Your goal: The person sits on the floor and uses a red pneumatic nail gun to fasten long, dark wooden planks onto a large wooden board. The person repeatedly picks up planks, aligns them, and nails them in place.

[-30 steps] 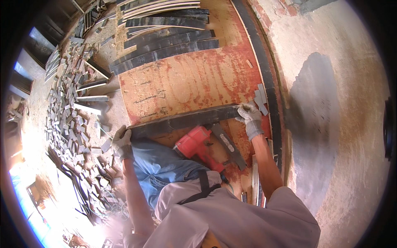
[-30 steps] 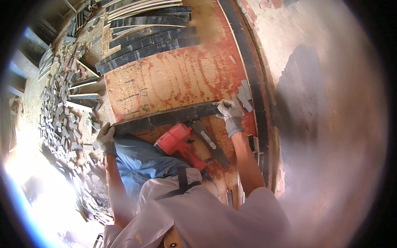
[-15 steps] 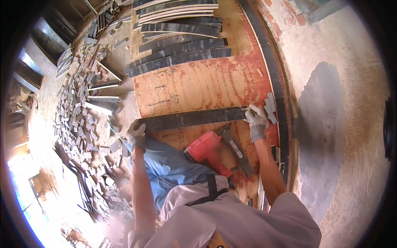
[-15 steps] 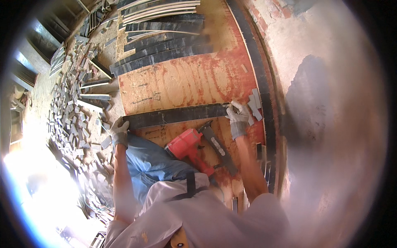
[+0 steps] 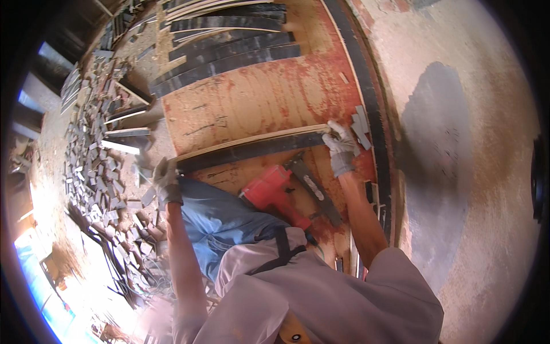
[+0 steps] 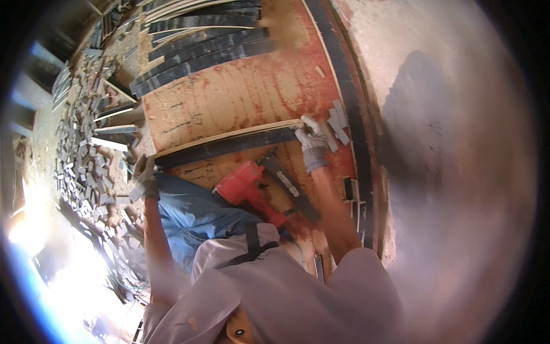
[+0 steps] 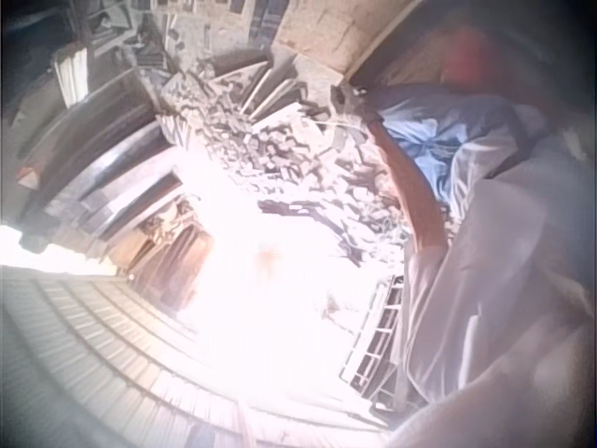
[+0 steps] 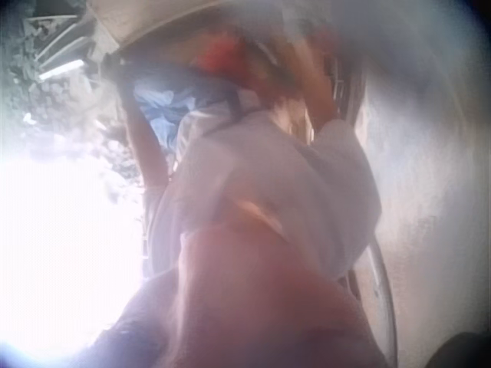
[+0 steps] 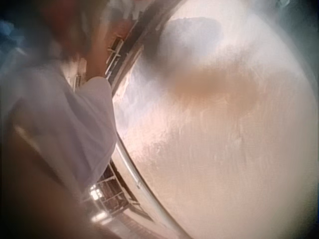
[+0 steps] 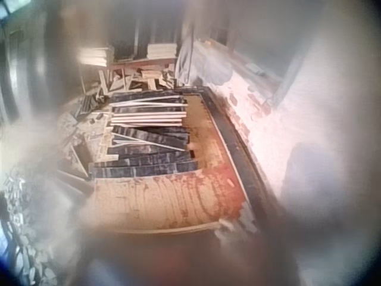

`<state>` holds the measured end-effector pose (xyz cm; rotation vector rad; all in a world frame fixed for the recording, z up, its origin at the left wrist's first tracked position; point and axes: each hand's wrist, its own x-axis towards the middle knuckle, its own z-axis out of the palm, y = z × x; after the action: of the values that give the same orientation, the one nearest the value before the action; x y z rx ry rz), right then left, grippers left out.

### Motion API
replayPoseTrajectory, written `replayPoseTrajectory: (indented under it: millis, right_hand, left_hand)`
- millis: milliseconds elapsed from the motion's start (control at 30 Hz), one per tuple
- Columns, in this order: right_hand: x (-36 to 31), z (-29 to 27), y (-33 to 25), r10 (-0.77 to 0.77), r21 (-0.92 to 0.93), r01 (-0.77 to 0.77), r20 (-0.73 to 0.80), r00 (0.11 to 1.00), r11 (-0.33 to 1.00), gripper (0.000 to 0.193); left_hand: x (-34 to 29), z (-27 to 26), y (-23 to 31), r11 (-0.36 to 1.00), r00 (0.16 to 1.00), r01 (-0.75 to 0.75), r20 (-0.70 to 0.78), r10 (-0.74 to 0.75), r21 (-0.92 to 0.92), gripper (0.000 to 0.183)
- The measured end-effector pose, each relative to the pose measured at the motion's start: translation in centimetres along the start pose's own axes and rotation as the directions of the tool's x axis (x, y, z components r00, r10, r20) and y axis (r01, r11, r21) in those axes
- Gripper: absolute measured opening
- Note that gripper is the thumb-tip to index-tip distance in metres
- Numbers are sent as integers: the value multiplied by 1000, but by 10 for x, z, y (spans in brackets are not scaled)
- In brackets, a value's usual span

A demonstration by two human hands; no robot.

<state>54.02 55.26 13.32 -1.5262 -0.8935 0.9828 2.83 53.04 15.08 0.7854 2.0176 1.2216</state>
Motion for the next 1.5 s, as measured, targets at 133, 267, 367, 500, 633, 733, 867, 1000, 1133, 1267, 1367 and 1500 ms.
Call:
replayPoseTrajectory:
  millis: [133,267,367,500,633,733,867,1000,1133,1267,1367,1500]
  right_hand:
    - [-16,3,-11,131,9,-131,-96,987,991,35]
    - [-15,7,-7,488,433,-473,85,869,767,18]
    - [-27,13,-21,530,322,-517,53,846,793,17]
    - [-17,-7,-39,392,377,-392,80,916,839,20]
    - [-2,-9,-54,340,335,-306,-46,939,891,23]
    - [9,1,-50,352,347,-310,-63,934,885,22]
    - [8,11,-35,414,262,-376,-109,904,889,27]
    - [4,21,-31,411,267,-375,-92,907,888,28]
    - [7,30,-36,353,198,-329,-100,930,923,29]
    - [8,27,-39,330,141,-318,-70,941,937,27]
    - [9,22,-34,281,146,-273,-34,959,951,25]
    - [9,18,-32,245,135,-237,-39,969,962,20]
  left_hand:
    - [6,-2,-1,992,994,102,-26,-104,-80,35]
    - [12,0,-2,984,991,122,-44,-129,-127,33]
    - [17,-6,-9,992,994,84,-69,-91,-92,34]
    - [26,-8,-12,988,990,136,-34,-139,-78,33]
    - [35,-15,-13,971,976,215,-1,-217,-105,30]
    - [43,-24,-23,958,970,243,9,-245,-154,32]
    - [36,-20,-14,967,976,218,28,-217,-133,29]
    - [25,-16,-1,983,984,177,0,-177,-41,28]
    - [23,-22,-3,953,970,239,14,-241,-185,31]
    - [6,-16,-2,981,984,180,17,-179,-70,36]
    - [-3,-13,1,991,992,128,19,-127,-42,40]
    - [-12,-7,18,989,997,80,0,-81,123,41]
